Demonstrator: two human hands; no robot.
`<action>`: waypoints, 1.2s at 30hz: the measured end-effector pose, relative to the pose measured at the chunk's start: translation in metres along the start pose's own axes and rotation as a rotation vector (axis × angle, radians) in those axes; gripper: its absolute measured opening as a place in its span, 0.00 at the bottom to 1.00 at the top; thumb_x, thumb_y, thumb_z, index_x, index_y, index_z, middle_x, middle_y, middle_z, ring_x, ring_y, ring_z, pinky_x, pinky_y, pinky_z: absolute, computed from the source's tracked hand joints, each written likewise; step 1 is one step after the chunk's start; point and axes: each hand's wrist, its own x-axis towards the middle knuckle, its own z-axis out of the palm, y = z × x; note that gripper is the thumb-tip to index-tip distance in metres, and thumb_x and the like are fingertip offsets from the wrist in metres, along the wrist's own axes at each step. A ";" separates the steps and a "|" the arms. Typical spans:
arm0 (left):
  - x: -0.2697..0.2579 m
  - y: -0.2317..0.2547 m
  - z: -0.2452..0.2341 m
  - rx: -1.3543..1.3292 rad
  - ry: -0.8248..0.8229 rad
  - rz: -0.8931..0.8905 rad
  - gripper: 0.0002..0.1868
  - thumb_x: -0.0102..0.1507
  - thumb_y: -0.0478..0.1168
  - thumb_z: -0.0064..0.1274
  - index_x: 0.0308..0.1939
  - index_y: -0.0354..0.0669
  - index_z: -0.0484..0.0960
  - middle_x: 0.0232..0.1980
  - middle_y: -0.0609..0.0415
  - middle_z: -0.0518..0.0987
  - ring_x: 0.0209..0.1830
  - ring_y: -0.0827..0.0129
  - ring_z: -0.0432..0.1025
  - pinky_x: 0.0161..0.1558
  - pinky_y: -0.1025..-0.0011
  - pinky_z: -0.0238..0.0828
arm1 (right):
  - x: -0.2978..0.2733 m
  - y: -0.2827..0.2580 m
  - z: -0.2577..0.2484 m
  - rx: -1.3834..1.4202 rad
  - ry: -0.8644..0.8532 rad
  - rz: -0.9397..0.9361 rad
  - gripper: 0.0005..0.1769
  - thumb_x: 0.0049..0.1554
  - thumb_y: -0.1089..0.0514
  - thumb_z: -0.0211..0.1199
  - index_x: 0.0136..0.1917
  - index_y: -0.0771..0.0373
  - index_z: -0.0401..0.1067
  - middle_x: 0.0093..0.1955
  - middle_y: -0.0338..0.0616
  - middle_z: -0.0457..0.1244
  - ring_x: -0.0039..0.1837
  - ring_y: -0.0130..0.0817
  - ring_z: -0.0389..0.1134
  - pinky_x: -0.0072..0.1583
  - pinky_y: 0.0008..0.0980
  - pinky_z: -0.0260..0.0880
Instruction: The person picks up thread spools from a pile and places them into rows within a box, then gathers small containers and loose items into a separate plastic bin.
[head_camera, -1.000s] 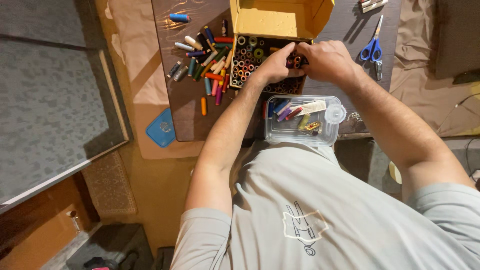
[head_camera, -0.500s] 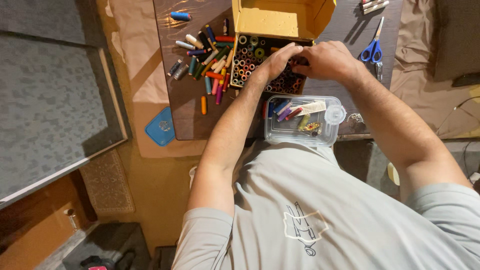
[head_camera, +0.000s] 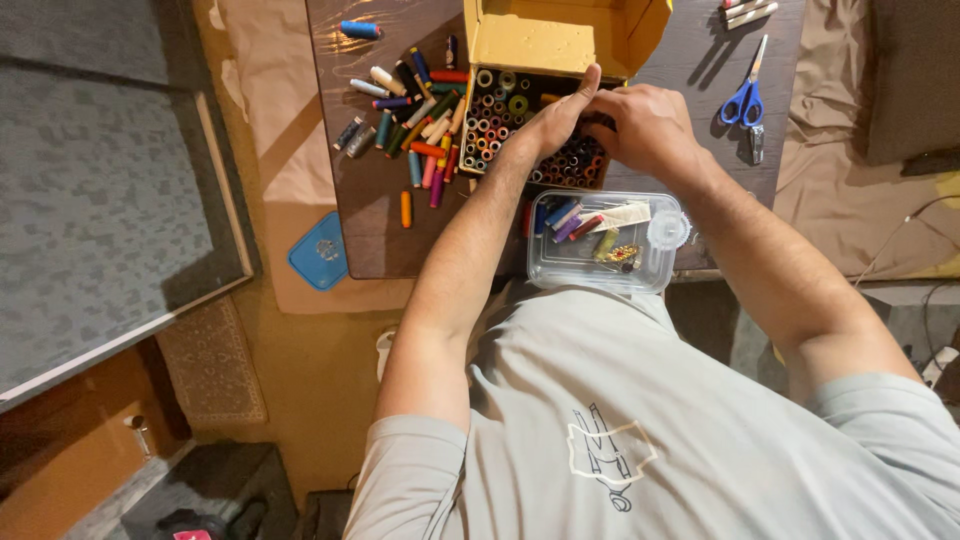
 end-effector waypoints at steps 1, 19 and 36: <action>-0.001 0.000 0.000 -0.008 -0.004 -0.013 0.70 0.51 0.89 0.16 0.77 0.39 0.64 0.80 0.38 0.58 0.82 0.53 0.51 0.78 0.54 0.46 | -0.002 -0.002 0.003 -0.015 0.004 -0.016 0.16 0.55 0.53 0.72 0.57 0.52 0.79 0.44 0.42 0.70 0.49 0.44 0.72 0.48 0.43 0.72; -0.004 0.010 -0.010 0.056 0.041 -0.058 0.66 0.49 0.88 0.14 0.76 0.48 0.63 0.78 0.40 0.59 0.79 0.52 0.53 0.73 0.50 0.47 | -0.019 -0.026 0.018 -0.159 0.022 -0.140 0.10 0.54 0.58 0.68 0.50 0.55 0.82 0.48 0.36 0.68 0.50 0.35 0.66 0.53 0.35 0.70; -0.004 0.004 -0.008 0.227 0.028 0.006 0.71 0.49 0.89 0.10 0.68 0.36 0.75 0.72 0.35 0.70 0.76 0.51 0.61 0.73 0.56 0.54 | -0.034 0.018 -0.012 0.141 0.329 0.032 0.11 0.65 0.68 0.62 0.59 0.60 0.78 0.57 0.46 0.69 0.59 0.45 0.72 0.60 0.40 0.73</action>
